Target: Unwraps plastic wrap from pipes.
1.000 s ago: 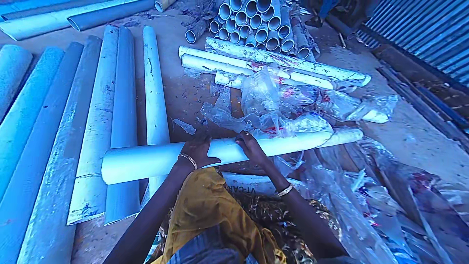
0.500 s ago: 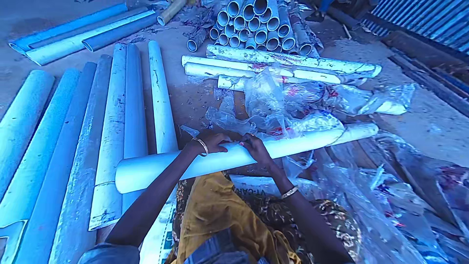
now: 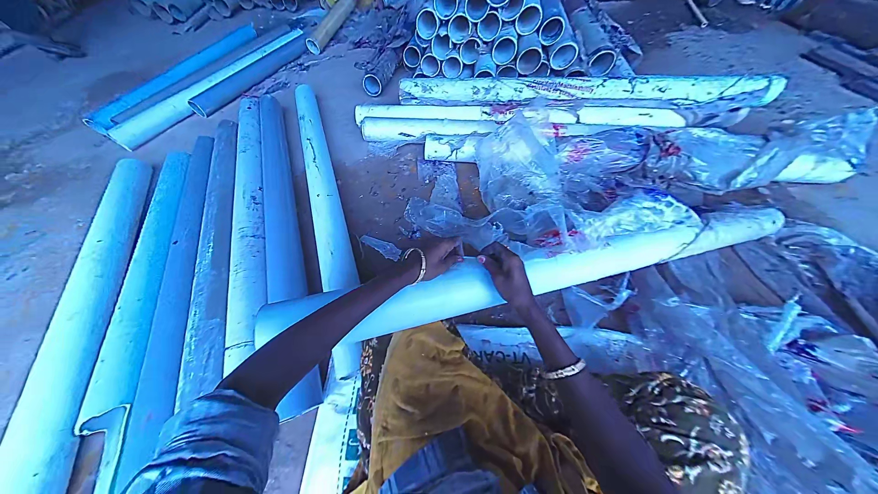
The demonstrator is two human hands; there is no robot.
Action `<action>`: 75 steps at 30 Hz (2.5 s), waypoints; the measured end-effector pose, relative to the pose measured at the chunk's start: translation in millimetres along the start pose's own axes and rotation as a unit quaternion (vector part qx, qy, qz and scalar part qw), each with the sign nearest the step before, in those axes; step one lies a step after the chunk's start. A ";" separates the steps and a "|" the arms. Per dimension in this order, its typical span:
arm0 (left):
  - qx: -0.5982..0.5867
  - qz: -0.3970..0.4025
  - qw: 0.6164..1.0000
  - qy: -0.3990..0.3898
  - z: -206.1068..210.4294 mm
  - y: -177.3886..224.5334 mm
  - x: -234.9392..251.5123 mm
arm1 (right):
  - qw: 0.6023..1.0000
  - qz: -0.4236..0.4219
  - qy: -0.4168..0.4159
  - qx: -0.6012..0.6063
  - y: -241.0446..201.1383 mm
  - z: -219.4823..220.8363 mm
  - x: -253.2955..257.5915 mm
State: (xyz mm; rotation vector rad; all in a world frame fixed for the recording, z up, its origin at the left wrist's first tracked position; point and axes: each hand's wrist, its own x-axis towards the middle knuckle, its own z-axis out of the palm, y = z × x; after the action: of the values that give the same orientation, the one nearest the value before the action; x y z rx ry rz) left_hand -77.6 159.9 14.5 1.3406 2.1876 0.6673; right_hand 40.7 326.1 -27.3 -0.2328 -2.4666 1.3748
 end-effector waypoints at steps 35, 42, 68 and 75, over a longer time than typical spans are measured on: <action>0.058 -0.159 0.984 -0.052 73.7 107.0 -32.5 | 0.926 0.146 0.232 0.260 51.9 -83.0 -22.2; 0.073 -0.139 0.974 -0.162 46.8 114.3 6.1 | 0.894 -0.081 0.173 0.406 -25.7 -147.4 -44.1; -0.320 0.010 0.912 0.256 120.9 108.2 77.4 | 0.965 0.098 0.238 0.050 59.3 -84.0 -84.6; -0.423 0.010 0.897 0.127 87.1 110.3 76.2 | 0.901 0.170 0.317 0.241 57.1 -95.3 -84.4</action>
State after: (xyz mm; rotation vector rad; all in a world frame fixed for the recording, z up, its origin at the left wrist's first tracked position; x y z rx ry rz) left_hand 20.2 286.2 6.1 0.8250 1.6830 1.6354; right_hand 152.2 408.2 -44.5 -0.8675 -1.5479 1.6571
